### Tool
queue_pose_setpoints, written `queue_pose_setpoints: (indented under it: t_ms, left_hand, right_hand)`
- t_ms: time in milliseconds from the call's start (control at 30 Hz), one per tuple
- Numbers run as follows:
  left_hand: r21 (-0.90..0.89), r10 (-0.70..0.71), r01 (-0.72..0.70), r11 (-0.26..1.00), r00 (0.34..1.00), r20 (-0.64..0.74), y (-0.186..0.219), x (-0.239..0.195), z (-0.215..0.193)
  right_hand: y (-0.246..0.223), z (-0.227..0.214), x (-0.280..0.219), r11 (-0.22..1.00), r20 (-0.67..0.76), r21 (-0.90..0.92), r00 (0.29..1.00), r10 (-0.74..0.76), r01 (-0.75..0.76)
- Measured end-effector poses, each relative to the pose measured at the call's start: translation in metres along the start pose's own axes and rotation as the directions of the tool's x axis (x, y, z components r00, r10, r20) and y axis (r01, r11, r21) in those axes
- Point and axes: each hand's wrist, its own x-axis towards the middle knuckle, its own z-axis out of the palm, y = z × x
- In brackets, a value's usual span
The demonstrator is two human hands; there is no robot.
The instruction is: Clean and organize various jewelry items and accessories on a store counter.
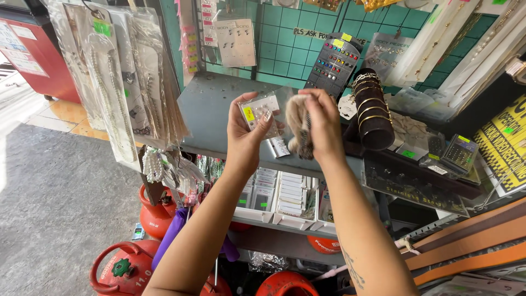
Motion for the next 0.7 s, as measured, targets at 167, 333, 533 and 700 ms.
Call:
queue_pose_setpoints:
  t_ms: [167,333,533,700]
  left_hand:
    - [0.001,-0.059,0.059,0.998,0.995,0.077,-0.011,-0.001,-0.01]
    - [0.171,-0.178,0.156,0.973,0.977,0.12,0.004,-0.003,0.001]
    - [0.072,-0.252,0.246,0.967,0.962,0.102,0.003,-0.004,0.001]
    - [-0.01,-0.25,0.25,0.968,0.968,-0.016,-0.004,0.0,-0.005]
  right_hand:
    - [-0.034,-0.009,-0.021,0.822,0.33,0.253,0.844,0.422,-0.51]
    - [0.005,-0.043,-0.032,0.92,0.437,0.191,0.869,0.231,-0.341]
    - [-0.002,-0.057,-0.038,0.978,0.145,0.09,0.974,0.176,-0.19]
    - [-0.028,-0.069,-0.045,0.869,0.412,0.4,0.904,0.115,-0.292]
